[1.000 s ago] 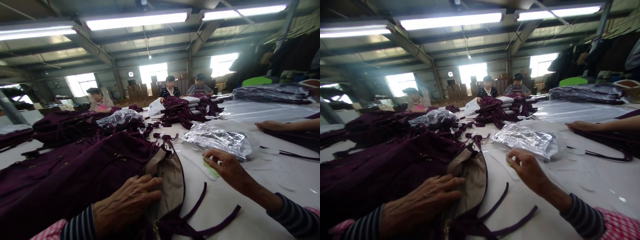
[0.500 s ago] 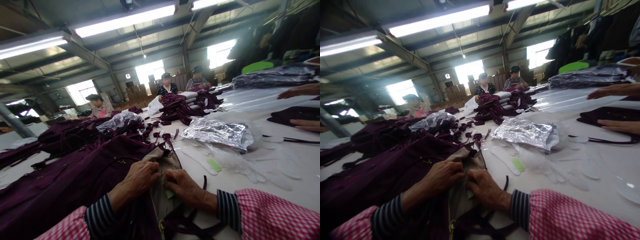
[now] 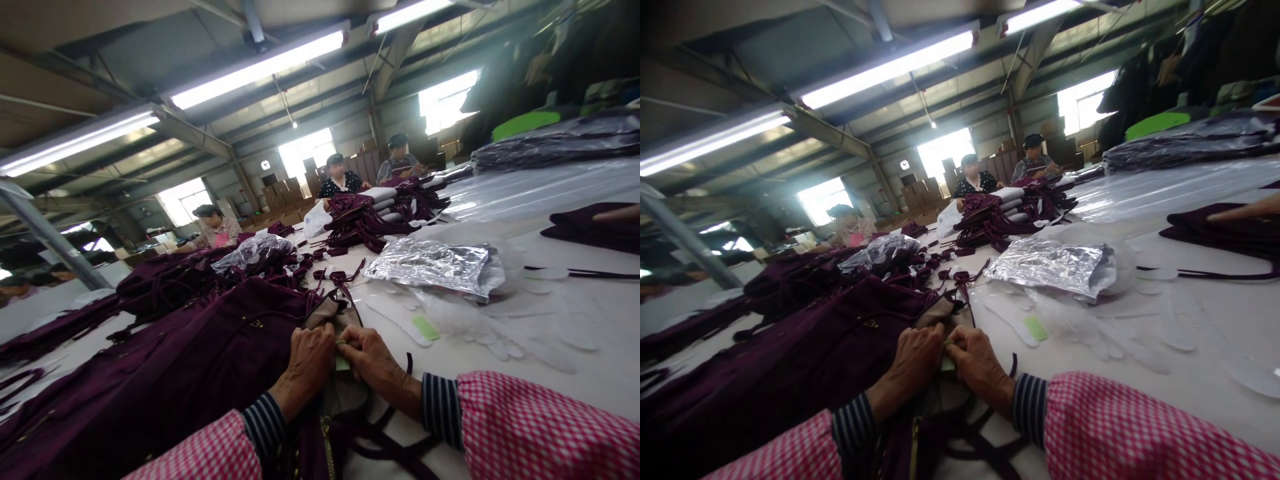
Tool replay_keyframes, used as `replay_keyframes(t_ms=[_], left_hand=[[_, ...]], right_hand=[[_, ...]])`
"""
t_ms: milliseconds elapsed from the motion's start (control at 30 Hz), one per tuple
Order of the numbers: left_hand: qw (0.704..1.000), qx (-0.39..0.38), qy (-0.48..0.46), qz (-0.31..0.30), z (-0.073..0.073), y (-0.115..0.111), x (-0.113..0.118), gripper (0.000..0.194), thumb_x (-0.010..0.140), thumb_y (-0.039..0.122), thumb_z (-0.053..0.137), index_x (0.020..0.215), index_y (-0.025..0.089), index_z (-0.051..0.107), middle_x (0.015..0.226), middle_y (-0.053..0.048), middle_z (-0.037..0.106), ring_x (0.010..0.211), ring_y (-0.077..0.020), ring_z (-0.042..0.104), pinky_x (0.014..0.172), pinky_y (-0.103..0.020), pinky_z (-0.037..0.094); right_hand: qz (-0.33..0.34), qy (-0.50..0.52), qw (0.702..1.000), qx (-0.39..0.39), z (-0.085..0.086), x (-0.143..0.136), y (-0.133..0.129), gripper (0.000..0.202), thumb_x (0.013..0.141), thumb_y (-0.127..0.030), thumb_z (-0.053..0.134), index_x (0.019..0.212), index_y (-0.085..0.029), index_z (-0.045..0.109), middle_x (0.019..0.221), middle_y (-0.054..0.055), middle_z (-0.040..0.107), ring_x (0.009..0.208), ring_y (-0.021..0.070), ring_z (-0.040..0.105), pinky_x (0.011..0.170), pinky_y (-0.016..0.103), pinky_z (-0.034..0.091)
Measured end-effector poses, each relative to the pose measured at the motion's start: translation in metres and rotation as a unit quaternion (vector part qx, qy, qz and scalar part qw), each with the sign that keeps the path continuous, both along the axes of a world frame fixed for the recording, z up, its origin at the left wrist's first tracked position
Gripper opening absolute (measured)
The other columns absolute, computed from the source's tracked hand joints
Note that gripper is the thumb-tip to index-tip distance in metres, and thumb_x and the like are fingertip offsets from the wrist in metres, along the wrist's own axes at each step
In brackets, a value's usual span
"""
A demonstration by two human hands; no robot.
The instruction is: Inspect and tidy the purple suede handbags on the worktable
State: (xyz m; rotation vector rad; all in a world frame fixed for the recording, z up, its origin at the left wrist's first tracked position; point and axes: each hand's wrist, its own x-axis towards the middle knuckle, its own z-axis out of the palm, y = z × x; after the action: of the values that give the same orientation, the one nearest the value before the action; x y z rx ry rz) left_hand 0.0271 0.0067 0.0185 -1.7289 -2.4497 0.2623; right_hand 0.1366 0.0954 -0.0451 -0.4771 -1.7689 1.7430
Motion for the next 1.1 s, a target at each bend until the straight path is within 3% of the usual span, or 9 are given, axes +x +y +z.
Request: replay_keyframes(t_ms=[133,267,467,600,800,867,967,1033,1100], left_hand=[[1.000,0.003,0.007,0.014,0.013,-0.002,-0.001,0.020,0.097,0.024,0.047,0.112,0.016,0.057,0.097,-0.011,0.072,0.096,-0.0290,0.071,0.080,-0.037,0.047],[0.999,-0.038,0.006,-0.029,0.019,-0.009,-0.012,0.018,0.099,0.027,0.045,0.107,0.021,0.060,0.094,-0.007,0.071,0.091,-0.0251,0.071,0.075,-0.032,0.046],[0.991,-0.081,0.035,-0.103,0.008,-0.010,-0.033,0.022,0.100,0.024,0.045,0.112,0.024,0.063,0.107,-0.008,0.067,0.099,-0.0262,0.064,0.091,-0.041,0.044],[0.984,-0.094,0.068,-0.134,0.003,-0.013,-0.041,0.024,0.101,0.027,0.043,0.104,0.022,0.066,0.097,-0.008,0.066,0.095,-0.0263,0.064,0.089,-0.041,0.045],[0.965,-0.027,0.173,-0.198,0.005,-0.031,-0.029,0.040,0.099,0.008,0.040,0.132,0.025,0.056,0.119,-0.010,0.065,0.101,-0.0256,0.065,0.099,-0.048,0.044],[0.973,-0.035,0.146,-0.175,0.010,-0.029,-0.024,0.040,0.099,0.008,0.044,0.131,0.027,0.056,0.114,-0.007,0.067,0.093,-0.0234,0.067,0.095,-0.046,0.045],[0.992,-0.034,0.038,-0.115,0.017,-0.020,-0.021,0.020,0.101,0.023,0.051,0.114,0.028,0.065,0.098,-0.001,0.069,0.080,-0.0197,0.068,0.076,-0.033,0.046],[0.996,-0.002,-0.042,-0.084,0.018,-0.013,-0.023,0.013,0.099,0.028,0.056,0.102,0.028,0.068,0.097,0.001,0.068,0.083,-0.0184,0.068,0.070,-0.028,0.043],[0.992,0.029,-0.101,-0.068,0.017,-0.006,-0.029,0.011,0.095,0.026,0.061,0.101,0.028,0.070,0.102,0.002,0.069,0.093,-0.0181,0.068,0.075,-0.027,0.043]], right_hand=[[0.000,0.003,1.000,-0.019,0.004,0.001,0.001,0.011,0.081,-0.025,0.060,0.074,-0.019,0.055,0.049,-0.007,0.051,0.038,0.0090,0.045,0.039,0.020,0.030],[-0.005,0.002,0.999,-0.031,0.007,0.001,0.001,0.011,0.081,-0.020,0.059,0.072,-0.019,0.054,0.047,-0.008,0.049,0.036,0.0079,0.044,0.038,0.020,0.029],[-0.003,0.001,0.999,-0.040,0.006,0.000,0.003,0.009,0.081,-0.018,0.059,0.073,-0.018,0.055,0.047,-0.008,0.050,0.036,0.0079,0.045,0.038,0.019,0.031],[-0.004,0.003,0.999,-0.051,0.005,-0.002,0.004,0.009,0.081,-0.018,0.060,0.073,-0.018,0.056,0.048,-0.008,0.051,0.036,0.0077,0.045,0.037,0.019,0.031],[-0.007,0.027,0.998,-0.053,-0.004,-0.007,0.006,0.011,0.082,-0.022,0.062,0.073,-0.019,0.057,0.047,-0.007,0.052,0.035,0.0081,0.046,0.036,0.018,0.029],[-0.007,0.033,0.998,-0.061,-0.006,-0.008,0.007,0.011,0.081,-0.023,0.062,0.073,-0.019,0.056,0.047,-0.008,0.052,0.034,0.0080,0.045,0.036,0.018,0.029],[-0.009,0.034,0.997,-0.070,-0.005,-0.008,0.007,0.012,0.080,-0.025,0.062,0.073,-0.019,0.056,0.047,-0.008,0.050,0.034,0.0075,0.044,0.035,0.018,0.028],[-0.011,0.028,0.997,-0.072,-0.002,-0.007,0.007,0.011,0.080,-0.025,0.062,0.073,-0.018,0.056,0.049,-0.008,0.051,0.034,0.0067,0.044,0.036,0.018,0.027],[-0.014,0.023,0.997,-0.074,0.001,-0.006,0.007,0.011,0.079,-0.026,0.062,0.074,-0.018,0.056,0.051,-0.008,0.052,0.035,0.0061,0.043,0.036,0.018,0.026]])
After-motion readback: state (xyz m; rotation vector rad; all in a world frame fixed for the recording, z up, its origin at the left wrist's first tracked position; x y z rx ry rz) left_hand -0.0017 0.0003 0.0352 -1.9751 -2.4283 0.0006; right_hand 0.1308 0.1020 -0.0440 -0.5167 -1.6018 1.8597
